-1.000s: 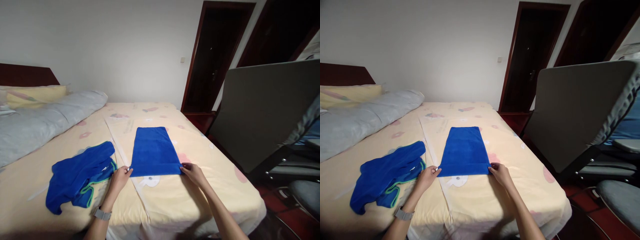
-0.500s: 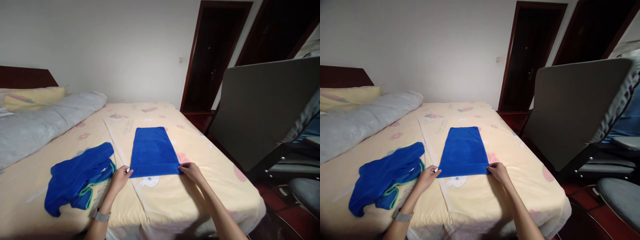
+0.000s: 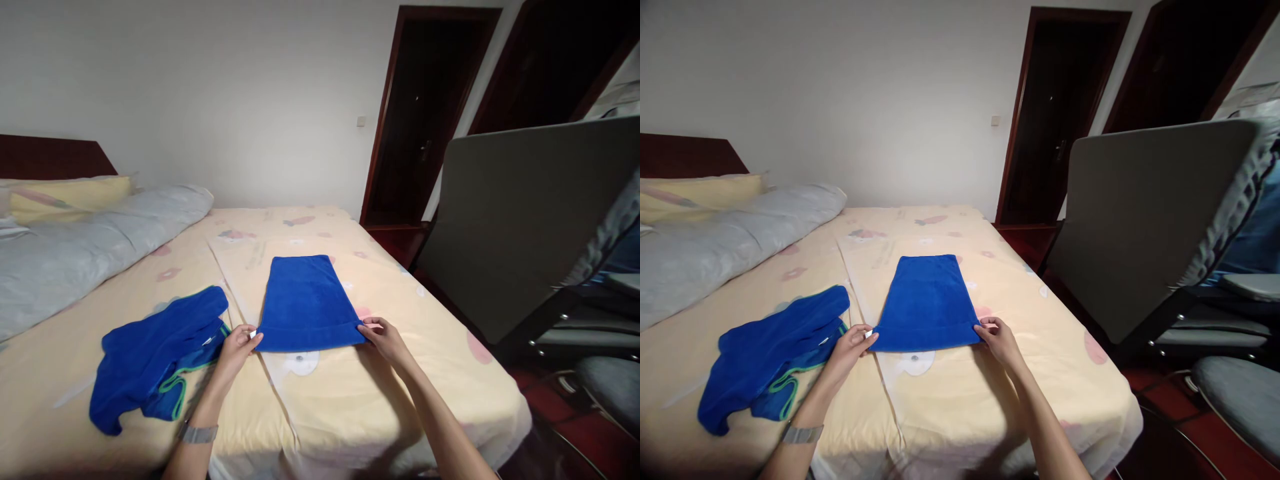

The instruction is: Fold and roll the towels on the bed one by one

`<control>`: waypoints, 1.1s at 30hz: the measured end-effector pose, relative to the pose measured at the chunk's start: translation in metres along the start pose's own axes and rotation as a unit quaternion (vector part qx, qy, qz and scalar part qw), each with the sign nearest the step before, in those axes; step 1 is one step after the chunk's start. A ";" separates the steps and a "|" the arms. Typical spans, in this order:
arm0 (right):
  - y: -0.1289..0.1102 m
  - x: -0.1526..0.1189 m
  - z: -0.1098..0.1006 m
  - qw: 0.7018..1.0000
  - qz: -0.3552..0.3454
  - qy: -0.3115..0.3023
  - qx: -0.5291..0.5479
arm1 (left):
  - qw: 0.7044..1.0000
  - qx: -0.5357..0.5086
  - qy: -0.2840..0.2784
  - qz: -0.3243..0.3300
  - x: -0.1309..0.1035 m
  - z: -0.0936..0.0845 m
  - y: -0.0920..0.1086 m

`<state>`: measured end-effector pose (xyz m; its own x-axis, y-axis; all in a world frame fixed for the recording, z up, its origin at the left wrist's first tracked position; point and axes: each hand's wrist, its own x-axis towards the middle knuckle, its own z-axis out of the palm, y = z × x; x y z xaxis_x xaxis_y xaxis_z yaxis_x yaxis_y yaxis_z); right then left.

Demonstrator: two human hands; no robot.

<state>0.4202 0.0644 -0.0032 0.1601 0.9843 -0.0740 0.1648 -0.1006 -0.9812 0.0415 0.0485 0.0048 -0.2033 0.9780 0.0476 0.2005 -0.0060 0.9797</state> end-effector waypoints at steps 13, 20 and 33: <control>0.005 -0.041 -0.019 0.968 -0.030 -0.068 -0.240 | 0.986 0.056 -0.153 -0.029 -0.041 -0.019 0.000; -0.003 -0.052 -0.017 0.925 -0.060 -0.070 -0.369 | 0.984 0.127 -0.122 0.037 -0.045 -0.017 -0.006; 0.004 -0.074 0.049 0.779 -0.456 -0.115 -0.416 | 0.777 0.441 -0.175 0.414 -0.070 0.024 0.009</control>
<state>0.3609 -0.0021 -0.0109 -0.5554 0.6921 0.4610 0.6961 0.6902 -0.1977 0.0808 -0.0152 0.0054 0.5865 0.7136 0.3831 0.7345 -0.6680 0.1199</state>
